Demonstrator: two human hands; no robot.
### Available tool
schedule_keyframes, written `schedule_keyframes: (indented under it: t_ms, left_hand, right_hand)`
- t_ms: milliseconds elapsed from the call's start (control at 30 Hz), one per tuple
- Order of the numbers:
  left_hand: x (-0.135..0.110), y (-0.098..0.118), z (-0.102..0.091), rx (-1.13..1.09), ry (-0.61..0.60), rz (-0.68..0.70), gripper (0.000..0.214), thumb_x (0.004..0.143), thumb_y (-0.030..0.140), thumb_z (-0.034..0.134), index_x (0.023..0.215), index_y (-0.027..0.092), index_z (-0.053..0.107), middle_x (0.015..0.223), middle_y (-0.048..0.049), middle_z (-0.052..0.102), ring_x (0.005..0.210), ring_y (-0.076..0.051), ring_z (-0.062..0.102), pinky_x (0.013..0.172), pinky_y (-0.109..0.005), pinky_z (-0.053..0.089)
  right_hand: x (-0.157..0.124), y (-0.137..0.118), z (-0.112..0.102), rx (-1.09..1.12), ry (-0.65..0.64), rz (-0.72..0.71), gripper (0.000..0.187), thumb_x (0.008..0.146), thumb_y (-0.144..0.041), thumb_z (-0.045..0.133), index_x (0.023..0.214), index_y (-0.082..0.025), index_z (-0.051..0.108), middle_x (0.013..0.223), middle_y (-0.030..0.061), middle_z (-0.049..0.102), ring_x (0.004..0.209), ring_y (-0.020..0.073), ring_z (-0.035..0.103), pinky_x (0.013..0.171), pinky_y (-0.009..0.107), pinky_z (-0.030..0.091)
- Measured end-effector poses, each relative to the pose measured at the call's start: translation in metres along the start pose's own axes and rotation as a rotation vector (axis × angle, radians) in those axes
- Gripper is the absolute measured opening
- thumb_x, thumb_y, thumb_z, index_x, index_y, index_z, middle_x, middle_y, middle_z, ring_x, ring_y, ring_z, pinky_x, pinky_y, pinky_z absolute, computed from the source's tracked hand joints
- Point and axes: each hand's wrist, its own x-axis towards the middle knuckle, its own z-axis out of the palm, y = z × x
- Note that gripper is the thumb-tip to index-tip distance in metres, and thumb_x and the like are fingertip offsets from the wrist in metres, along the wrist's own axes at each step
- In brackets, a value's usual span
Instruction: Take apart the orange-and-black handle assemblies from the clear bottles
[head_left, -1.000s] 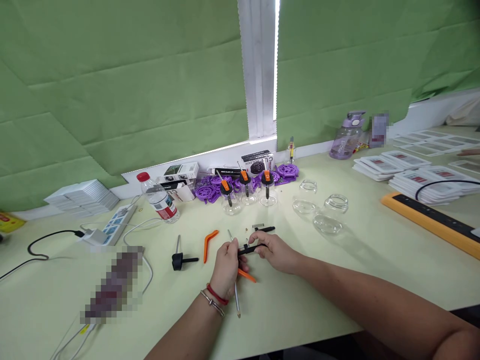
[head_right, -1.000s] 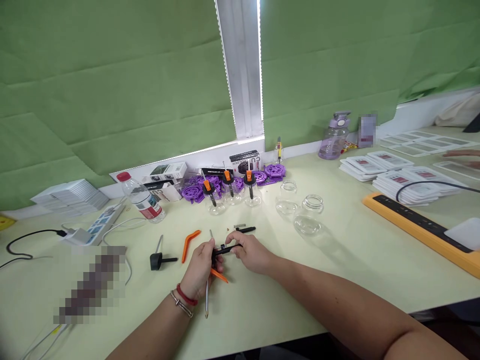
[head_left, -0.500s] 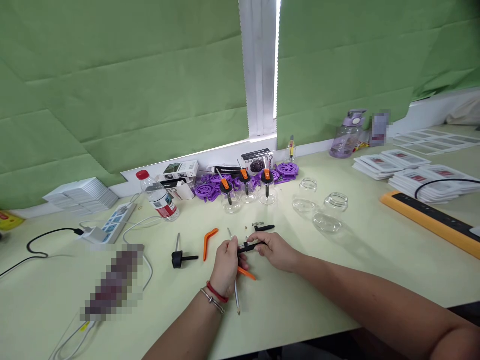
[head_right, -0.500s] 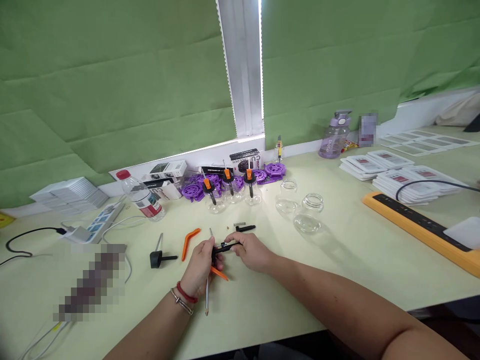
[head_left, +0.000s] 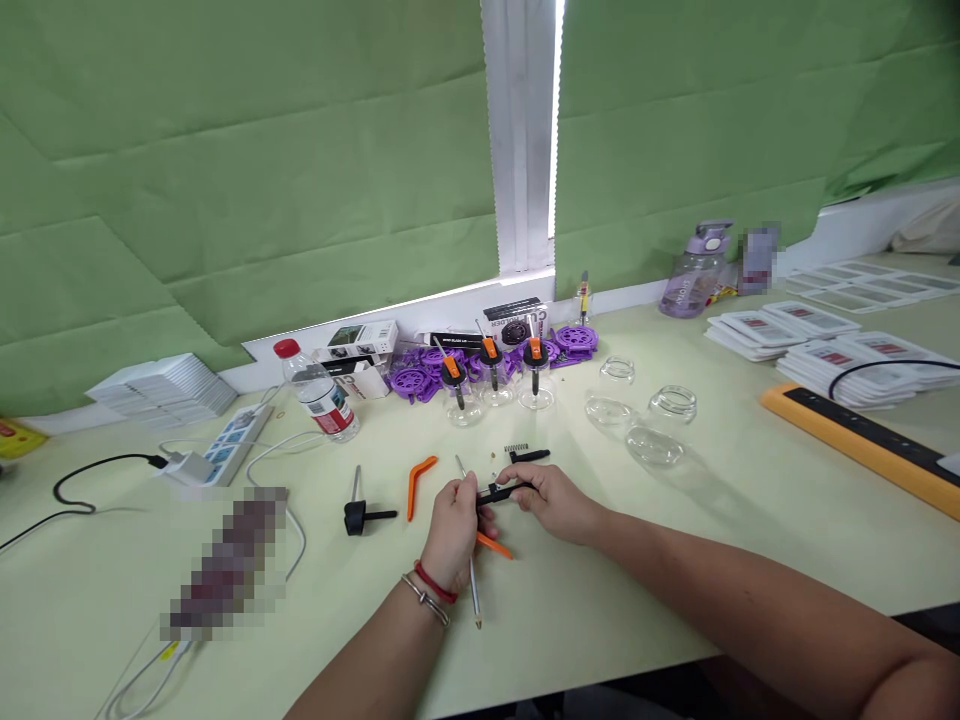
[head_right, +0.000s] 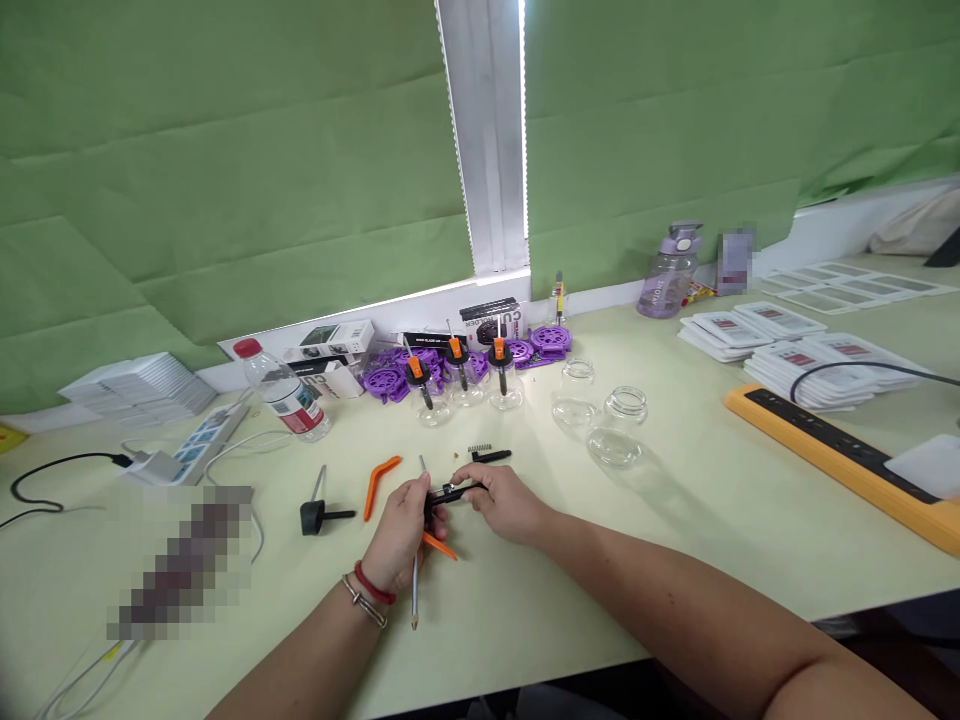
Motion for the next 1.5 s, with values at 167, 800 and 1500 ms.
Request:
schedule_keyframes:
  t_ms: [167, 800, 1500]
  left_hand:
    - [-0.0027, 0.0013, 0.0008, 0.022, -0.028, 0.000, 0.035, 0.082, 0.052, 0.048, 0.075, 0.018, 0.044, 0.050, 0.0033, 0.052, 0.035, -0.011, 0.050, 0.037, -0.021, 0.038]
    - [-0.0015, 0.0005, 0.0024, -0.005, -0.005, -0.002, 0.038, 0.080, 0.055, 0.051, 0.075, 0.018, 0.045, 0.049, 0.0039, 0.051, 0.034, -0.011, 0.049, 0.036, -0.020, 0.037]
    - [-0.0041, 0.0031, 0.0032, -0.014, -0.002, -0.013, 0.040, 0.079, 0.057, 0.051, 0.074, 0.018, 0.044, 0.049, 0.0041, 0.051, 0.034, -0.010, 0.049, 0.036, -0.021, 0.038]
  right_hand:
    - [-0.0010, -0.0033, -0.0009, -0.011, -0.016, 0.007, 0.027, 0.081, -0.013, 0.043, 0.106, -0.021, 0.050, 0.064, -0.0045, 0.048, 0.059, 0.0113, 0.045, 0.059, 0.024, 0.037]
    - [-0.0013, -0.0074, 0.0006, -0.005, -0.017, 0.005, 0.027, 0.080, -0.011, 0.043, 0.103, -0.020, 0.055, 0.063, -0.0046, 0.046, 0.058, 0.0107, 0.042, 0.058, 0.024, 0.036]
    - [-0.0009, -0.0064, 0.0015, -0.005, 0.002, -0.015, 0.031, 0.080, -0.011, 0.044, 0.106, -0.020, 0.058, 0.063, -0.0037, 0.048, 0.059, 0.0114, 0.045, 0.060, 0.024, 0.038]
